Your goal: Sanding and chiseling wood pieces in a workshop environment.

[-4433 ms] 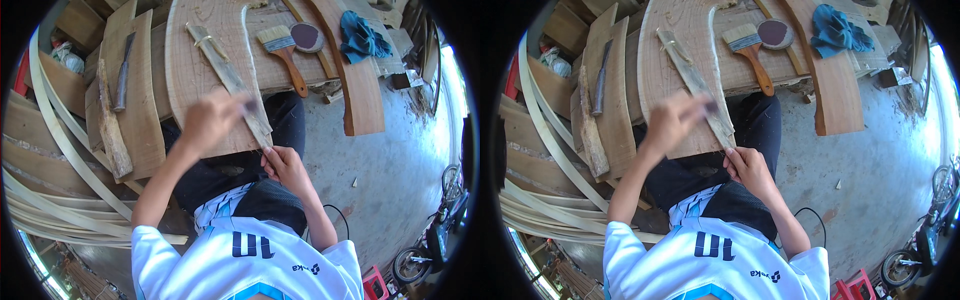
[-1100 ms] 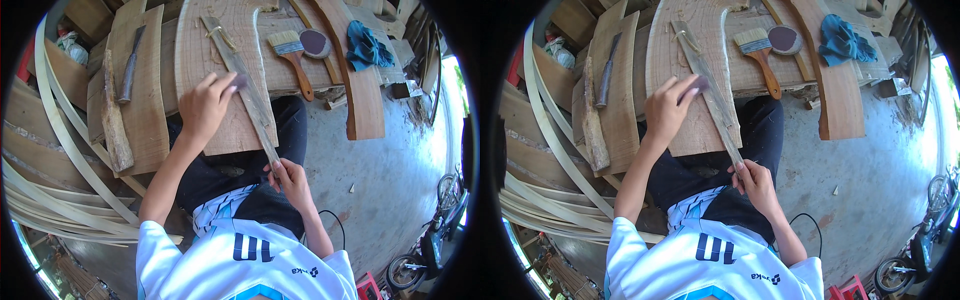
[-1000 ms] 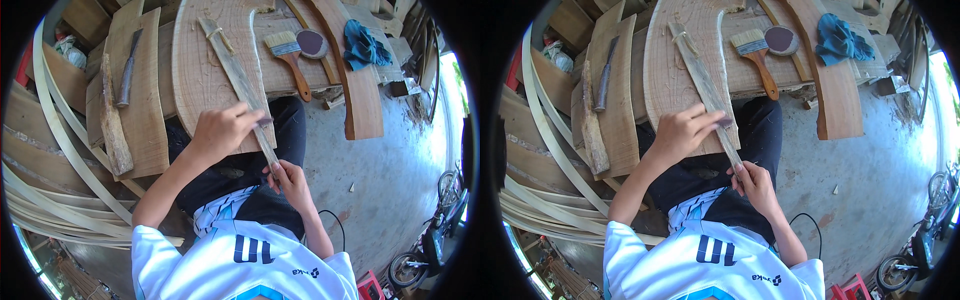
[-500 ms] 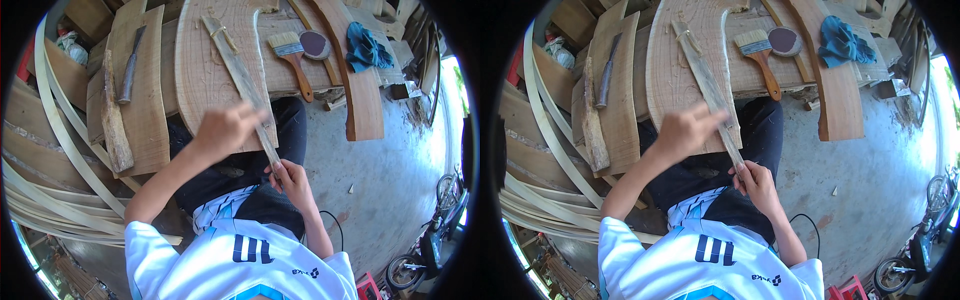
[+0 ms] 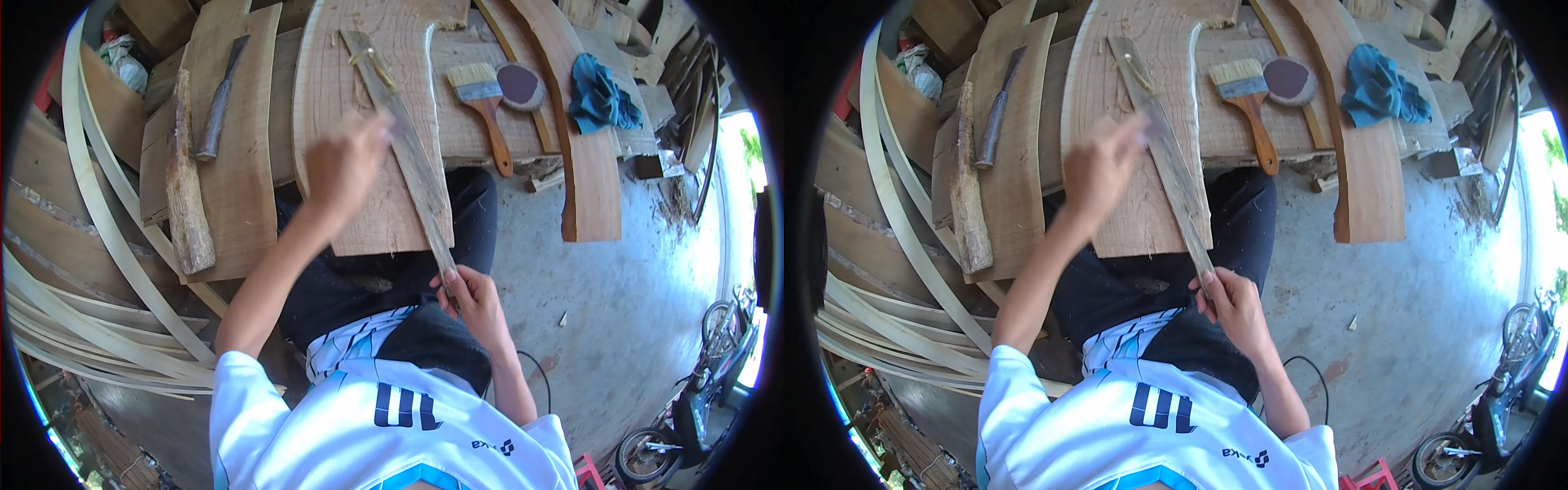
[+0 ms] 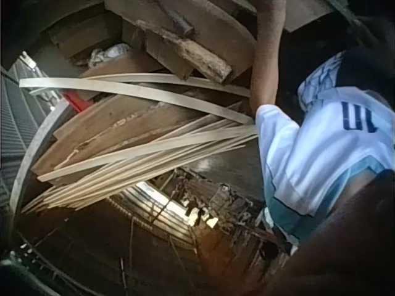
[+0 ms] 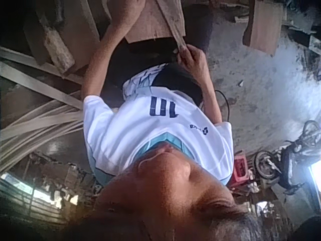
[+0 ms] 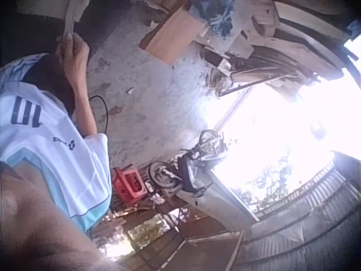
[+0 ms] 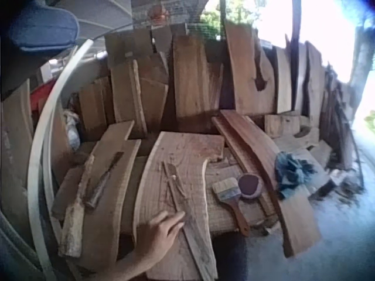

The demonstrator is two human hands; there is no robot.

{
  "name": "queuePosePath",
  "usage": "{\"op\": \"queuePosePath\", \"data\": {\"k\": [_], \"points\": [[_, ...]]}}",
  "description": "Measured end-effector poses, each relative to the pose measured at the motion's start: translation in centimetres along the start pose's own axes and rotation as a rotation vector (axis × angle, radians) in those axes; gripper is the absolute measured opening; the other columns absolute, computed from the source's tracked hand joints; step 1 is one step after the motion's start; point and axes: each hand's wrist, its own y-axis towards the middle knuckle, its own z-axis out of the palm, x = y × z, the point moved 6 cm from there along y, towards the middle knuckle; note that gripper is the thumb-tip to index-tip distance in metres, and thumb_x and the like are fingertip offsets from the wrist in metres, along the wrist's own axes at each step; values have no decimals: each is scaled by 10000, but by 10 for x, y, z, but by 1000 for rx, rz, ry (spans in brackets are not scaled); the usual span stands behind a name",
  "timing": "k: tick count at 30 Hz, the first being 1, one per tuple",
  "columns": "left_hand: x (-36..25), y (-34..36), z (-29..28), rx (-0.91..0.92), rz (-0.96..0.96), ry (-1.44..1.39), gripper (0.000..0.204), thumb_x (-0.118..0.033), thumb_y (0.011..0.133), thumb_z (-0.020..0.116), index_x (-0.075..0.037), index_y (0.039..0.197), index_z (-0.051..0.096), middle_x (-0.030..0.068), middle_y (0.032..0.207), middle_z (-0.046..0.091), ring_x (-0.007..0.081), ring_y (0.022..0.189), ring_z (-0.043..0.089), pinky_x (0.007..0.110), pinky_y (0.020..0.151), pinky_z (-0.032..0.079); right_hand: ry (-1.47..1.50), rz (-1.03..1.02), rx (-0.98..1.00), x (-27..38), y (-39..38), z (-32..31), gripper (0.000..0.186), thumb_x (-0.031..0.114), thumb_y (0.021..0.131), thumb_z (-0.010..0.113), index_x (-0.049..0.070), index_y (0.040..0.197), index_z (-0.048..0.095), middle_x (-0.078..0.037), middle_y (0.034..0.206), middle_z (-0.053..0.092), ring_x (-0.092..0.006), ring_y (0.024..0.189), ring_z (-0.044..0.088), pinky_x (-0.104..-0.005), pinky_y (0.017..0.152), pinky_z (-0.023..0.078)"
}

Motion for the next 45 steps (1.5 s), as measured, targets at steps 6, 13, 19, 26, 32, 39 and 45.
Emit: {"op": "queuePosePath", "data": {"k": [6, 13, 19, 26, 32, 39, 45], "points": [[-11, -10, -5, 182, 160, -21, 295, -209, 839, 717, -190, 1133, 705, 47, 841, 680, 178, 664, 652, 316, 578, 539, 49, 4, 43, -4, 2, -2, 388, 270, 1065, 415, -31, 953, 634, -31, 672, 579, -75, 545, 490, -208, 528, 402], [69, -1, -45, -34, -121, 56, 280, -203, 868, 685, -109, 1126, 632, 80, 998, 669, 281, 981, 601, 420, 831, 422, -195, 79, 172, 9, -3, -22, 434, 318, 1051, 445, -55, 1031, 666, -101, 768, 689, -143, 652, 646, -284, 618, 523], [93, 8, -76, -217, -191, 304, 437, -316, 855, 710, -125, 1233, 601, 99, 1217, 533, 300, 1140, 528, 465, 936, 397, -940, 53, 131, 52, 6, -21, 400, 381, 1006, 510, 29, 1011, 700, -157, 725, 667, -278, 624, 653, -371, 612, 500], [179, -2, -111, -140, -475, 717, 540, -440, 920, 600, -73, 1311, 530, 160, 1217, 550, 348, 1123, 556, 513, 941, 399, -833, -525, -398, 131, 53, 3, 239, 266, 922, 652, 46, 890, 565, -122, 741, 606, -314, 660, 628, -409, 570, 466], [180, 6, -91, -33, -544, 645, 432, -345, 934, 586, 17, 1163, 531, 226, 1123, 586, 363, 1017, 635, 509, 878, 472, -939, -609, -568, 140, 191, 11, 287, 289, 883, 678, 37, 984, 584, -143, 916, 624, -347, 815, 650, -442, 672, 519], [148, -20, -110, -86, -581, 156, 386, -221, 911, 623, 68, 1136, 501, 265, 1022, 639, 411, 962, 649, 451, 817, 520, -874, -698, -683, 132, 189, 23, 194, 221, 946, 577, 35, 901, 554, -176, 870, 619, -390, 790, 626, -485, 664, 496], [60, -61, -144, -80, -217, -368, 422, -162, 905, 677, -58, 1306, 596, 162, 945, 707, 201, 828, 684, 333, 720, 511, -814, -772, -715, 134, 184, 22, 185, 192, 957, 559, 28, 878, 588, -190, 829, 636, -405, 750, 622, -484, 647, 486]]}}
